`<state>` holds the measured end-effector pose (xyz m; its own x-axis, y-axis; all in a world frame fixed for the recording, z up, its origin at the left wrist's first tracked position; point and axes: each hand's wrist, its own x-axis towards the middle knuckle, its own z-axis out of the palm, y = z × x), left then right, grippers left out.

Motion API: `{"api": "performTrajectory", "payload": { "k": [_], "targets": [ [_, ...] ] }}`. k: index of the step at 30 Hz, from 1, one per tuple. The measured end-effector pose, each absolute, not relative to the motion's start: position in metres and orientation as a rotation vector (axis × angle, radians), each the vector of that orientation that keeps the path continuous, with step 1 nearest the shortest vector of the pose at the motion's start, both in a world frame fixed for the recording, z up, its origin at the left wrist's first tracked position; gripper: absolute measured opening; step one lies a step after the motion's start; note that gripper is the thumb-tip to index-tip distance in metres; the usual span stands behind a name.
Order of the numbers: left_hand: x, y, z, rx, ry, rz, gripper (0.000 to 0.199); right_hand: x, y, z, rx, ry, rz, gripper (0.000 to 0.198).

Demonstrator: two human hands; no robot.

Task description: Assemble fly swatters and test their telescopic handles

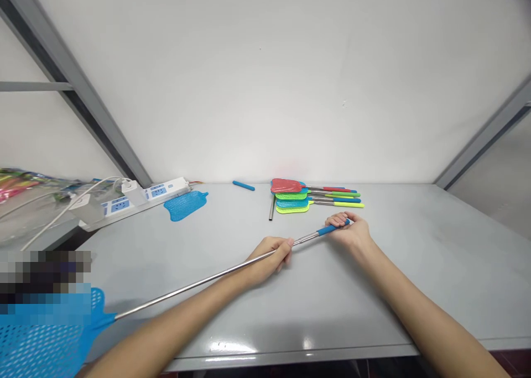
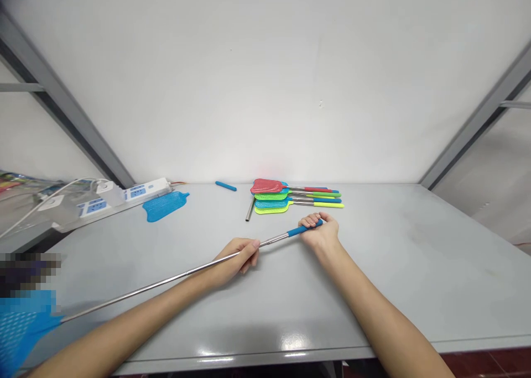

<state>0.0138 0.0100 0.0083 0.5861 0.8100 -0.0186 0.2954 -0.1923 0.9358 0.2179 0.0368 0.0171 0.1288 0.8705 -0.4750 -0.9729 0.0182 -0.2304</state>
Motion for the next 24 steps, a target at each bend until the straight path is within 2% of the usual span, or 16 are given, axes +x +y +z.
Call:
{"api": "performTrajectory", "payload": {
  "k": [24],
  "targets": [
    [0.0120, 0.0123, 0.0076, 1.678, 0.840, 0.594, 0.050, 0.2136, 0.0400, 0.0092, -0.624, 0.179, 1.478, 0.020]
  ]
}}
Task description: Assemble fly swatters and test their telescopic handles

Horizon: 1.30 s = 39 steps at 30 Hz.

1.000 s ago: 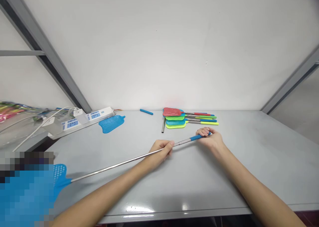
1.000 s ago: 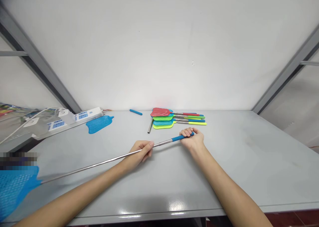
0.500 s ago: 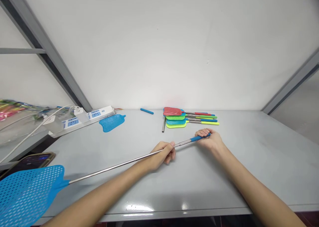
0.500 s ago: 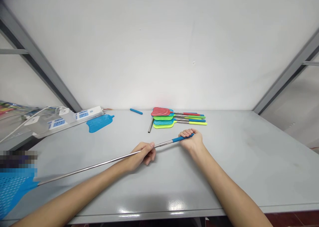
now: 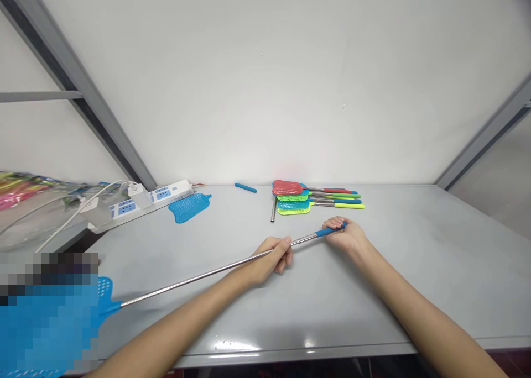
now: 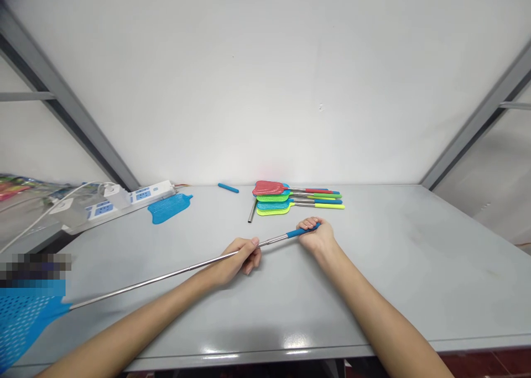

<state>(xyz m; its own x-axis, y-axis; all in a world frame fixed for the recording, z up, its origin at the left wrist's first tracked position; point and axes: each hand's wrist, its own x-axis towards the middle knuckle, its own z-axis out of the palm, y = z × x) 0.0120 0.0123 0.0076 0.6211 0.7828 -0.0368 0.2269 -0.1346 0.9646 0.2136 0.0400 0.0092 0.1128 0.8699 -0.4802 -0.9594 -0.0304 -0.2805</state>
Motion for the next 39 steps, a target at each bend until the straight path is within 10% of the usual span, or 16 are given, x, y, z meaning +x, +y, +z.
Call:
{"api": "performTrajectory", "payload": {
  "k": [39],
  "targets": [
    [0.0118, 0.0132, 0.0077, 1.692, 0.857, 0.604, 0.049, 0.2064, 0.0390, 0.0172, -0.724, 0.153, 1.507, 0.020]
  ]
}}
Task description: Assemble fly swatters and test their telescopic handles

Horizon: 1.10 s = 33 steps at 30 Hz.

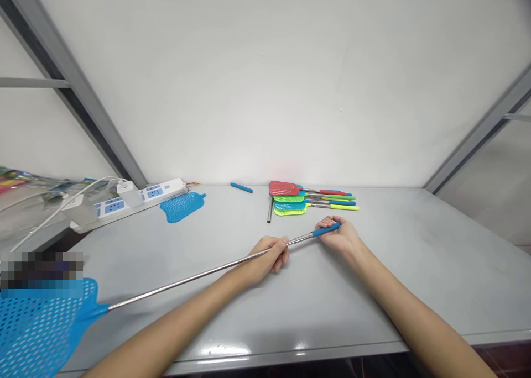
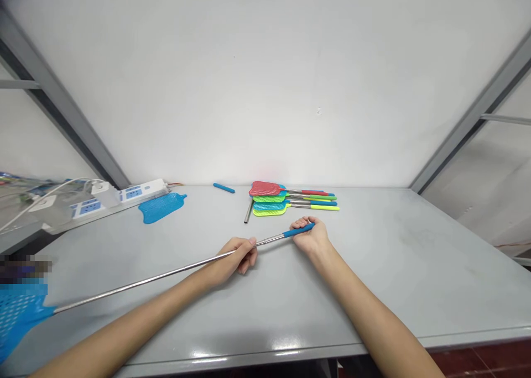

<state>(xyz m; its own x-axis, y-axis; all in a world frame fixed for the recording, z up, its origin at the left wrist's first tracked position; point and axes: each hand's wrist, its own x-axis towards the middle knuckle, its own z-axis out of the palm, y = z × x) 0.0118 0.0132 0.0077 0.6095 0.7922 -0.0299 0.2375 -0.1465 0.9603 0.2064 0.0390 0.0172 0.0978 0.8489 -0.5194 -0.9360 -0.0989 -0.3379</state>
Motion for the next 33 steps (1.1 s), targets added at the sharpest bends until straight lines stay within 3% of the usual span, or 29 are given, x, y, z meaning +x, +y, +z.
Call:
{"api": "performTrajectory", "payload": {
  "k": [33],
  "targets": [
    [0.0109, 0.0234, 0.0010, 1.560, 0.789, 0.688, 0.051, 0.2024, 0.0421, 0.0172, -0.838, 0.137, 1.435, 0.013]
  ]
}}
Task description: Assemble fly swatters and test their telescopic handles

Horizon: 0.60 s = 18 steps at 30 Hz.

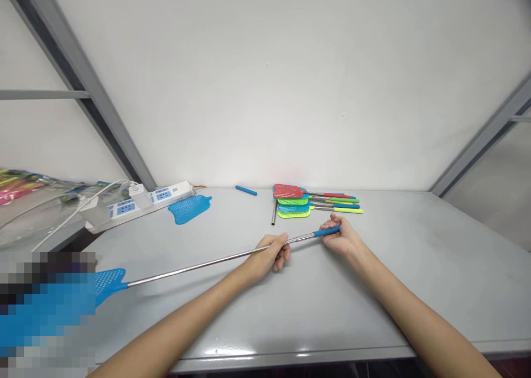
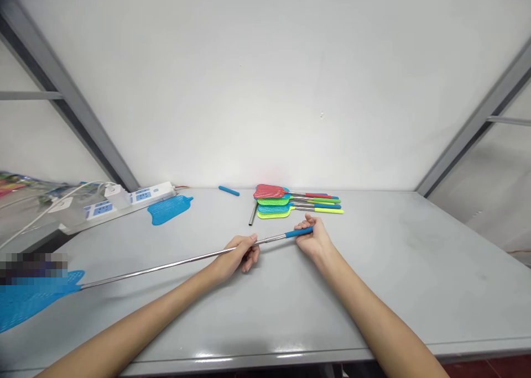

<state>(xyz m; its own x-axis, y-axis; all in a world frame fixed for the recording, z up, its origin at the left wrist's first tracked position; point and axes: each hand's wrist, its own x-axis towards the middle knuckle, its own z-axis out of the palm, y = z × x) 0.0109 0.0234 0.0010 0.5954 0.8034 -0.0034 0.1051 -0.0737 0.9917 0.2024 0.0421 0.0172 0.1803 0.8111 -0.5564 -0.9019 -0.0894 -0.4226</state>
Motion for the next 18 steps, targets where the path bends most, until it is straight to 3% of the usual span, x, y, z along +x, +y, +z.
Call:
{"api": "performTrajectory", "payload": {
  "k": [8, 13, 16, 18],
  "targets": [
    [0.011, 0.025, 0.002, 1.485, 0.772, 0.725, 0.048, 0.211, 0.052, 0.010, -0.957, 0.045, 1.395, 0.014],
    [0.011, 0.029, 0.002, 1.407, 0.783, 0.732, 0.048, 0.225, 0.048, 0.020, -1.000, -0.107, 1.080, 0.009],
    [0.012, 0.029, 0.000, 1.389, 0.773, 0.738, 0.047, 0.212, 0.030, 0.041, -0.960, -0.545, 0.739, 0.012],
    [0.013, 0.029, -0.001, 1.377, 0.769, 0.759, 0.047, 0.190, 0.007, 0.058, -0.874, -0.829, 0.777, 0.013]
  ]
}}
